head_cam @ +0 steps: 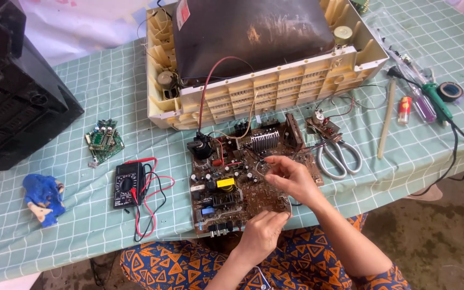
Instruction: Repairing an electronic circuit board by stripping wires and positioning components for soldering.
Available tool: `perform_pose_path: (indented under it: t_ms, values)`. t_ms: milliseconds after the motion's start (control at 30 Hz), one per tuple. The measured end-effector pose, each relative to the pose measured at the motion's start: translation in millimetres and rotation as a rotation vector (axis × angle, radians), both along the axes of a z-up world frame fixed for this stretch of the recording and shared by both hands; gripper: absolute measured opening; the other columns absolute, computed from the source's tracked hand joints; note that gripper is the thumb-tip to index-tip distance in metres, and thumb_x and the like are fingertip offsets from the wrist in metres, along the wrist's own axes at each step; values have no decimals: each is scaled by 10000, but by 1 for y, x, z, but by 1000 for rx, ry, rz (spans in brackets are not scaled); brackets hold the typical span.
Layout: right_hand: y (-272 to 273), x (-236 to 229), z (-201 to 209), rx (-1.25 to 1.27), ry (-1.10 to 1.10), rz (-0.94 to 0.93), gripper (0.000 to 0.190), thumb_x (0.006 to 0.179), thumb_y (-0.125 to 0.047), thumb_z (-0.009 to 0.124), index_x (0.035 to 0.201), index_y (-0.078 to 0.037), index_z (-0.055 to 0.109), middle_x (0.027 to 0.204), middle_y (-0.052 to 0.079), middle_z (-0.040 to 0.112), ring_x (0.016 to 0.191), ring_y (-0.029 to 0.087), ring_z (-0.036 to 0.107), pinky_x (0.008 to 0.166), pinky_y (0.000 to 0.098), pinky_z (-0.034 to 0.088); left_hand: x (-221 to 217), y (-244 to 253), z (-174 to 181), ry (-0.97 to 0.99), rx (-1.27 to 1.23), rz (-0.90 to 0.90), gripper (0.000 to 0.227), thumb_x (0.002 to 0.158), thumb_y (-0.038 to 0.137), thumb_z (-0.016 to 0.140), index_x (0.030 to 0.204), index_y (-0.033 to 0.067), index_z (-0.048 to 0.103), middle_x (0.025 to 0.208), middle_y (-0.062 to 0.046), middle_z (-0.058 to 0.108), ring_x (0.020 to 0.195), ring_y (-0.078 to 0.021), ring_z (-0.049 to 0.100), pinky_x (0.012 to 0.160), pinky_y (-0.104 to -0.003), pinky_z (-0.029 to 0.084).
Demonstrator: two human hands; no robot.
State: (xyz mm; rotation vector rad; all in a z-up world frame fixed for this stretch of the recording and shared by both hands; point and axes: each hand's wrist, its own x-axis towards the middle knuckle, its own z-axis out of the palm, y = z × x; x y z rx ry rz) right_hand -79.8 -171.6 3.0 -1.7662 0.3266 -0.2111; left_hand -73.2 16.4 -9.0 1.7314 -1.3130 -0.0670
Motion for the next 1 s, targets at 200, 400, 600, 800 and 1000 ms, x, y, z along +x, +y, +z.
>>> perform_pose_path:
  t_ms: [200, 400, 600, 800, 1000]
  values:
    - [-10, -8, -5, 565, -280, 11, 421, 840, 116, 688, 1247, 7, 672, 1060, 155, 762, 759, 185, 724, 644, 270, 626, 5, 0, -30, -123, 38, 116, 178, 915, -72, 626, 1067, -17, 701, 928, -159, 770, 824, -257, 757, 711, -292, 667]
    - [-7, 2, 13, -296, 143, -117, 452, 816, -41, 716, 1264, -95, 718, 1009, 12, 832, 618, 114, 716, 550, 239, 567, 8, -3, -25, -59, 76, 191, 173, 930, -29, 627, 1078, -54, 713, 901, -192, 772, 722, -256, 756, 561, -275, 649]
    - [-7, -5, -4, 101, -253, -95, 317, 912, 99, 624, 1194, -14, 715, 992, 55, 747, 758, 98, 653, 656, 204, 544, 6, -1, -9, 5, 68, 203, 168, 888, -24, 680, 1051, -49, 711, 829, -178, 765, 679, -252, 758, 506, -279, 638]
    - [3, 13, 14, -338, 45, -143, 340, 885, -137, 742, 1213, -47, 739, 678, 62, 755, 442, 99, 519, 388, 233, 388, 8, 1, -28, 36, 78, 188, 130, 912, -42, 667, 1031, -72, 710, 795, -189, 760, 565, -198, 727, 396, -207, 581]
    - [0, 6, 10, 140, -447, -107, 214, 951, -3, 646, 1154, -21, 712, 931, 62, 714, 636, 77, 608, 544, 181, 545, 8, 4, -20, 27, -2, 201, 124, 929, -25, 665, 1047, -55, 690, 796, -158, 764, 574, -183, 730, 403, -209, 581]
